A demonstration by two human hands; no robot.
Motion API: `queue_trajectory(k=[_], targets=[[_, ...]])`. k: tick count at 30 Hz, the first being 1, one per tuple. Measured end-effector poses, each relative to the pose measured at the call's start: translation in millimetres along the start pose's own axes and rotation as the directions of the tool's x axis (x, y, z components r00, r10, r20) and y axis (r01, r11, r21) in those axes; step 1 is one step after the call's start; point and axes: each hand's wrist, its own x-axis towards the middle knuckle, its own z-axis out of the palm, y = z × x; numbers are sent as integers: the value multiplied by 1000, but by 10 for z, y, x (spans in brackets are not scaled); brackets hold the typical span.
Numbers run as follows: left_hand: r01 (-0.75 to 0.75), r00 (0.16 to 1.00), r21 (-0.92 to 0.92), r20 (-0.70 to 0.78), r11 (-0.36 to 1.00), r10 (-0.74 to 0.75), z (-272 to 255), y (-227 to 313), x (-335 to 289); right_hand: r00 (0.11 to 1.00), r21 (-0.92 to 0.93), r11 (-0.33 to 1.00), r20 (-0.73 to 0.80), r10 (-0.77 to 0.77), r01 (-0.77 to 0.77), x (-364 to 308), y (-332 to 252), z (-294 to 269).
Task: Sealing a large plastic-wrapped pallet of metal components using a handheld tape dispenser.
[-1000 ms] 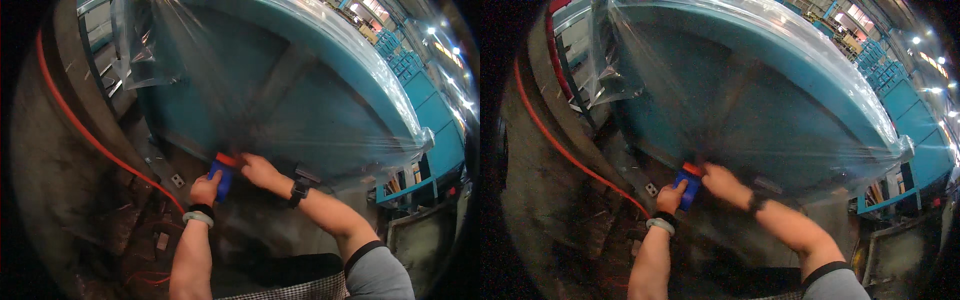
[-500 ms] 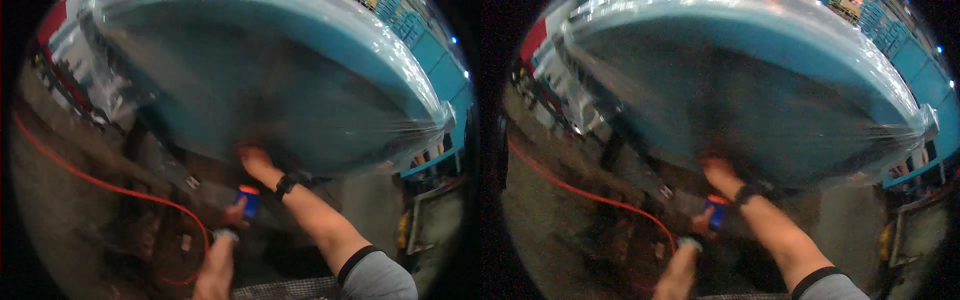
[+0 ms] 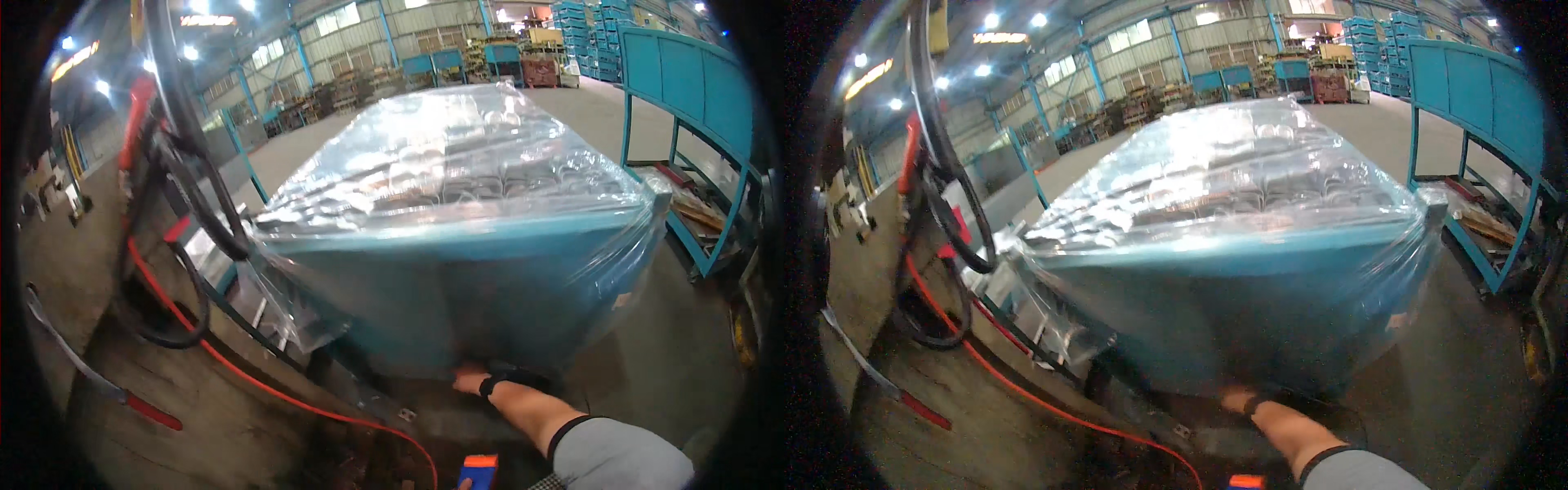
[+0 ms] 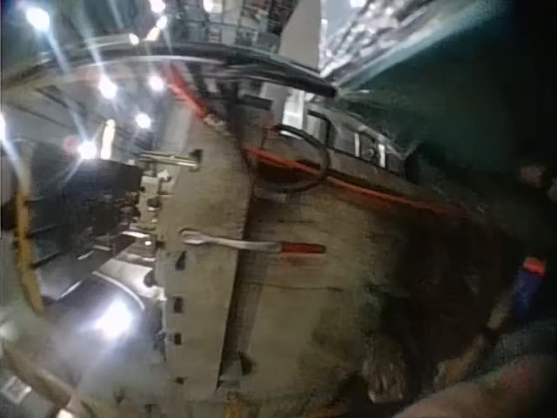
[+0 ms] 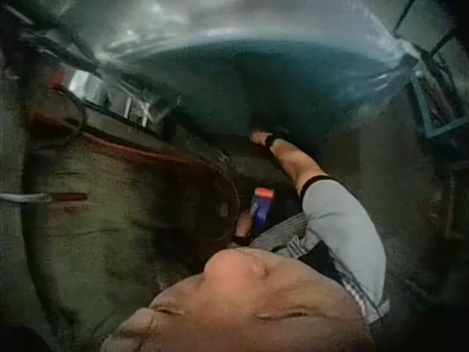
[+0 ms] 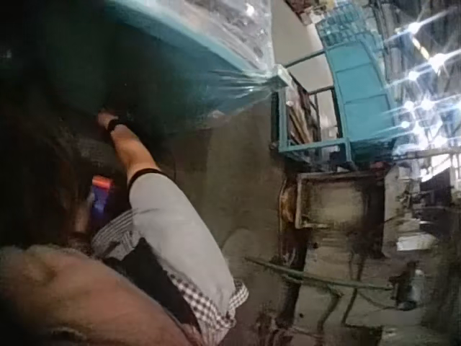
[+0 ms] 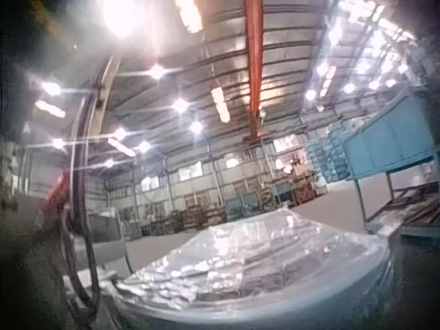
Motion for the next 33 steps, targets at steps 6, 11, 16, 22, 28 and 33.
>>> queue_trajectory(k=[6,11,16,22,28,33], targets=[[29,996,-48,83,998,-25,227,-67,213,932,-69,987,345,-113,146,77,478,609],[265,961,-229,-20,937,-277,-561,631,-427,681,223,938,645,-347,266,-1141,-452,266],[239,970,-320,31,917,-242,-1314,1721,-889,819,209,969,574,-14,-129,-2153,-646,-757],[236,968,-300,-16,924,-252,-2162,2585,-1576,800,78,986,596,71,-145,-3426,-511,-1036],[112,994,-226,9,968,-113,-3062,3416,-2334,827,481,849,553,-101,-218,-4424,-806,-1464],[-160,985,61,-48,985,163,-3655,3808,-3131,819,823,178,562,-117,-539,-4470,-2439,-2268]])
